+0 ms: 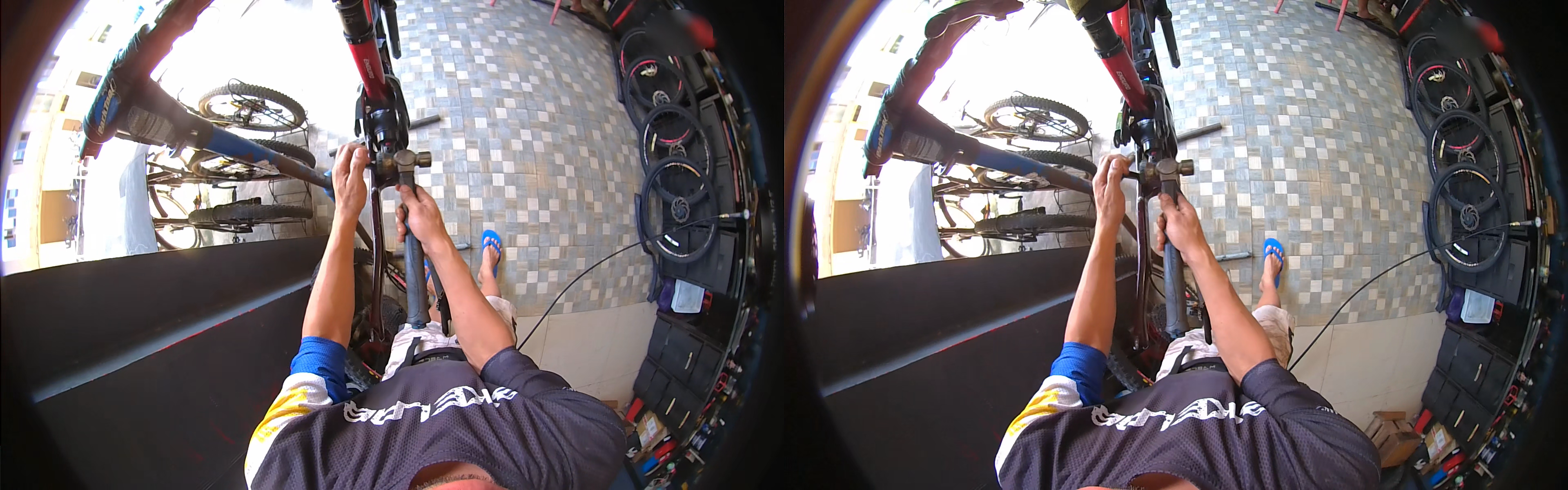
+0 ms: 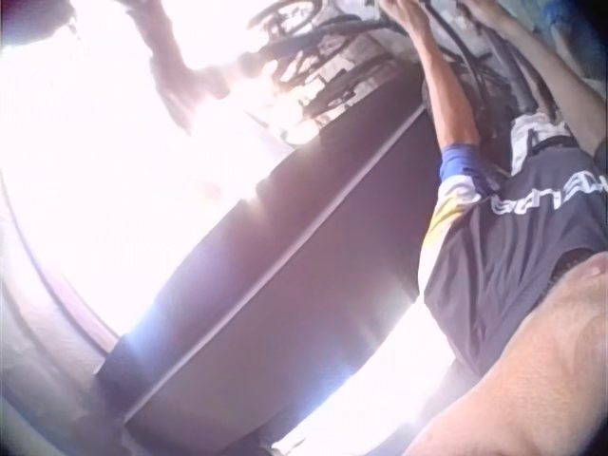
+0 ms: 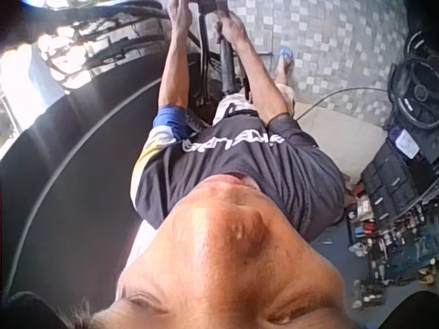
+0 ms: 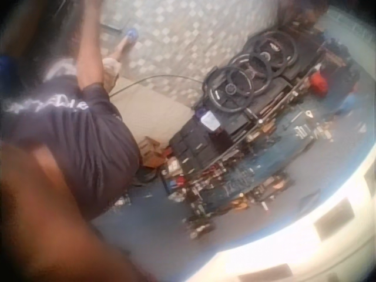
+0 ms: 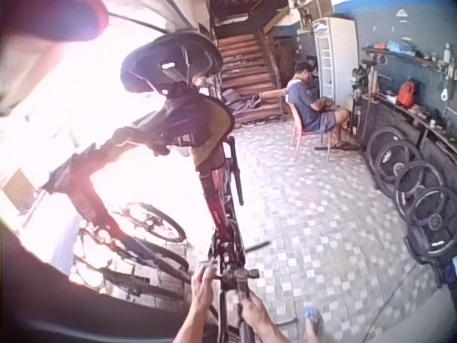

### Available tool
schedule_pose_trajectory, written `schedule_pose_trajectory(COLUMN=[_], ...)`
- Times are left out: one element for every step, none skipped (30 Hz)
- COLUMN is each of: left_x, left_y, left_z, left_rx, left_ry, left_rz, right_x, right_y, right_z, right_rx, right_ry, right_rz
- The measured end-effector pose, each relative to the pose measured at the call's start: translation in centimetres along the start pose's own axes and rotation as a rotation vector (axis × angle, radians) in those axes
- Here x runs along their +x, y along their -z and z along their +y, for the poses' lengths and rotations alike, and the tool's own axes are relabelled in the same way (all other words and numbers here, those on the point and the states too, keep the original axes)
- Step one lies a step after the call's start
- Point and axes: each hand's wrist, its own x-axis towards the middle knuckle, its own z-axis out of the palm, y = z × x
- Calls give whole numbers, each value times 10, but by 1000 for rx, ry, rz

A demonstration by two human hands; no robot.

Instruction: The person works on a bicycle mounted on a repair stand, using a hammer to tap the front fork, a screwdriver to adjust the headset, and a screwdriver to loosen the seat post. The person repeatedly retrieves tools from a workbench and returns them after use.

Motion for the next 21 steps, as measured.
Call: schedule_pose_trajectory(left_x=[-2,-1,-4,-5,-2,1,2,4,6,6,7,7,7,10,9,8,8,7,7,7,10], left_y=[1,0,-4,-6,-6,-7,-8,-9,-12,-12,-11,-11,-8,-12,-10,-8,-5,-3,-3,-4,-7], left_z=[-2,-4,-7,-9,-14,-15,-16,-16,-18,-20,-21,-17,-10,-5,-3,-4,-6,-7,-4,-1,0], left_rx=[-67,-59,-55,-50,-55,6,67,130,60,42,25,105,188,184,186,182,177,171,190,209,184], left_ry=[17,25,39,54,72,66,59,53,99,110,121,96,63,46,35,33,30,28,22,16,26], left_rz=[-1,25,50,76,74,94,115,137,128,148,168,117,73,56,52,57,60,64,57,51,79], right_x=[-2,-3,-5,-5,-5,-5,-3,-2,0,2,5,4,6,8,4,0,-3,-9,-10,-8,-6], right_y=[1,2,4,6,8,10,9,6,0,-6,-11,-13,-6,4,11,20,31,41,53,61,60], right_z=[-2,-3,-3,-4,-5,-7,-8,-7,-5,-2,-1,-4,-5,-9,-13,-18,-22,-29,-33,-34,-35], right_rx=[11,56,79,101,120,154,138,122,74,26,-100,-113,-99,-84,-71,-61,9,69,121,171,187], right_ry=[15,19,48,77,106,116,105,93,68,43,-25,-3,-15,-26,-9,6,20,82,129,175,186], right_rz=[36,90,135,180,207,227,245,261,204,146,20,34,14,-6,17,36,81,134,223,311,359])
